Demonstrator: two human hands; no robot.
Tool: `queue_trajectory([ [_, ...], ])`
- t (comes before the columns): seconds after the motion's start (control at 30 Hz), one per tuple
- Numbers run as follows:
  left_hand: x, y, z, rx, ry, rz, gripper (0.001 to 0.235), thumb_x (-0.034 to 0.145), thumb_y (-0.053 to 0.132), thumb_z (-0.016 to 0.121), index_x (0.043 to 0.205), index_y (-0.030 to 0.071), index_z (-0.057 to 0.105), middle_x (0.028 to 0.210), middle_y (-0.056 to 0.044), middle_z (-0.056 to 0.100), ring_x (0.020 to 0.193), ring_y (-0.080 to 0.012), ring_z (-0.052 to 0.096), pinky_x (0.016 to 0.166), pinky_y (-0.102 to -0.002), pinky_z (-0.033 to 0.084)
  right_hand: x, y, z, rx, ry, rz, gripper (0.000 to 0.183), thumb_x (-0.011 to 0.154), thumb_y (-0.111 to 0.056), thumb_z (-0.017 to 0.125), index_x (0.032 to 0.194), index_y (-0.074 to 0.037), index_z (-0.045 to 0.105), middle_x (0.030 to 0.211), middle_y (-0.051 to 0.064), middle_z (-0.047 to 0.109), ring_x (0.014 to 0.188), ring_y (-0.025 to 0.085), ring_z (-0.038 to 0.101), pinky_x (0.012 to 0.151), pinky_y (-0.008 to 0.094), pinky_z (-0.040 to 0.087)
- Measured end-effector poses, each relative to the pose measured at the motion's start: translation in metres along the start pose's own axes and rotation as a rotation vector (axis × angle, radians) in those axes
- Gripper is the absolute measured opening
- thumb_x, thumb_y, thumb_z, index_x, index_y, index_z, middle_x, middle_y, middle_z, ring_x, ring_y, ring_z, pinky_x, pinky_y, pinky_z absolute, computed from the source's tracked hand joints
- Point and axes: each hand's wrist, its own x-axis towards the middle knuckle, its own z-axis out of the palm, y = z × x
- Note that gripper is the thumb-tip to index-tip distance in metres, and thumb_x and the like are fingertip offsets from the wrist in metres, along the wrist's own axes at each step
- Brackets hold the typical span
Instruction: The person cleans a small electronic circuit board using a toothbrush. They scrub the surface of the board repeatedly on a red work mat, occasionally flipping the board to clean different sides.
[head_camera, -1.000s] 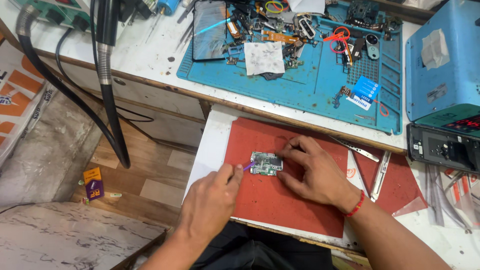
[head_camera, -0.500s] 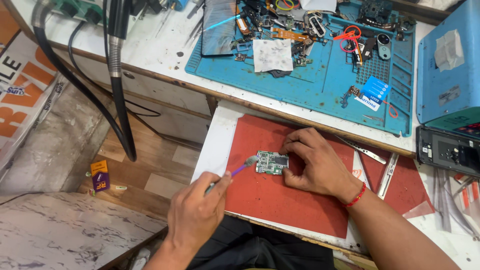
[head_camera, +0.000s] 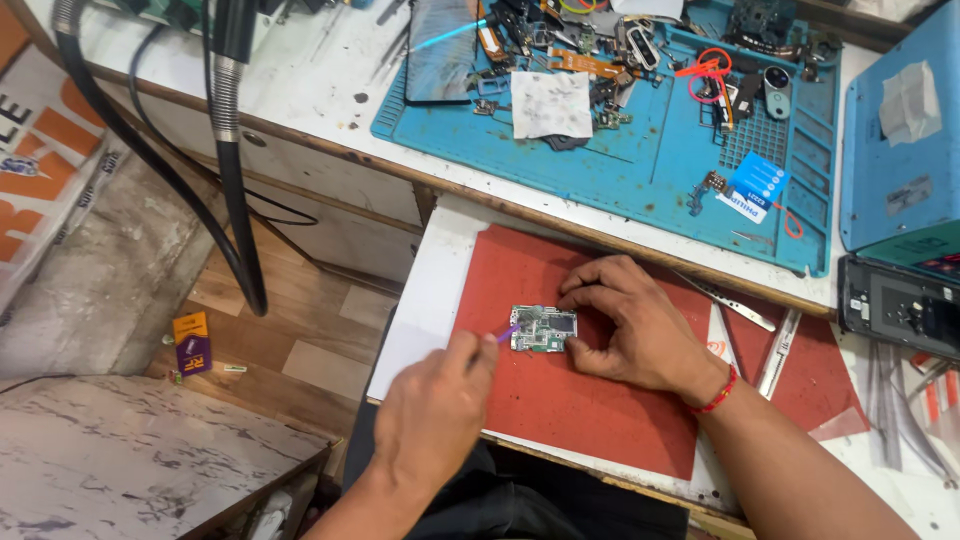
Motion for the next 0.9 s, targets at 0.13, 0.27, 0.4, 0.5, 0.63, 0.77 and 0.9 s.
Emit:
queue_trajectory([
  [0.13,-0.007,0.011,-0.003,0.020,-0.013,0.002,0.029,0.083,0.005,0.068,0.111,0.000,0.074,0.086,-0.006,0.060,0.059,-0.0204,0.064,0.051,-0.035,0.055,0.001,0.001,-0.001,-0.004,-0.008,-0.014,0.037,0.062,-0.017,0.081,0.097,-0.006,0.074,0.114,0.006,0.067,0.112,0.028,0.060,0.098,0.040,0.051],
  [0.27,-0.009,0.013,-0.004,0.039,0.026,0.003,0.030,0.082,0.006,0.068,0.111,0.001,0.074,0.086,-0.006,0.060,0.061,-0.0209,0.065,0.052,-0.035,0.055,0.000,0.002,0.001,0.004,0.001,-0.018,0.036,0.064,-0.016,0.081,0.098,-0.007,0.074,0.116,0.006,0.067,0.114,0.028,0.060,0.099,0.040,0.051],
  [0.4,-0.009,0.014,0.002,0.002,0.066,-0.185,0.024,0.087,0.008,0.069,0.110,0.004,0.075,0.087,-0.005,0.061,0.060,-0.0217,0.067,0.049,-0.037,0.053,0.000,0.001,0.001,0.005,-0.006,-0.034,0.038,0.064,-0.017,0.081,0.100,-0.006,0.074,0.117,0.007,0.066,0.114,0.029,0.059,0.100,0.041,0.050],
  [0.5,-0.010,0.024,0.005,0.006,0.035,0.003,0.033,0.082,0.004,0.066,0.114,-0.001,0.073,0.090,-0.007,0.060,0.064,-0.0219,0.067,0.054,-0.036,0.056,-0.001,0.000,-0.002,0.006,-0.005,-0.029,0.037,0.065,-0.017,0.081,0.099,-0.006,0.074,0.117,0.007,0.066,0.115,0.029,0.059,0.099,0.040,0.050],
  [0.63,-0.011,0.020,0.000,-0.016,0.005,-0.169,0.021,0.090,0.010,0.068,0.110,0.007,0.076,0.088,-0.005,0.062,0.058,-0.0245,0.066,0.048,-0.039,0.053,0.000,-0.002,-0.003,0.010,-0.007,-0.016,0.035,0.066,-0.018,0.081,0.098,-0.006,0.074,0.117,0.006,0.066,0.115,0.028,0.059,0.098,0.040,0.051],
  [0.77,-0.014,0.023,0.001,-0.002,-0.047,-0.021,0.032,0.084,0.004,0.066,0.115,-0.001,0.072,0.090,-0.008,0.061,0.062,-0.0221,0.067,0.053,-0.036,0.056,-0.002,-0.001,-0.002,0.027,0.003,-0.023,0.039,0.066,-0.018,0.080,0.102,-0.004,0.073,0.117,0.007,0.065,0.114,0.029,0.059,0.100,0.040,0.050],
  [0.9,-0.007,0.013,-0.005,-0.049,-0.070,-0.299,0.030,0.089,0.009,0.069,0.118,0.010,0.076,0.089,-0.006,0.064,0.056,-0.0253,0.066,0.046,-0.041,0.053,-0.001,-0.003,-0.003,0.014,-0.014,0.000,0.038,0.065,-0.018,0.081,0.101,-0.006,0.074,0.116,0.007,0.067,0.113,0.028,0.059,0.099,0.039,0.050],
])
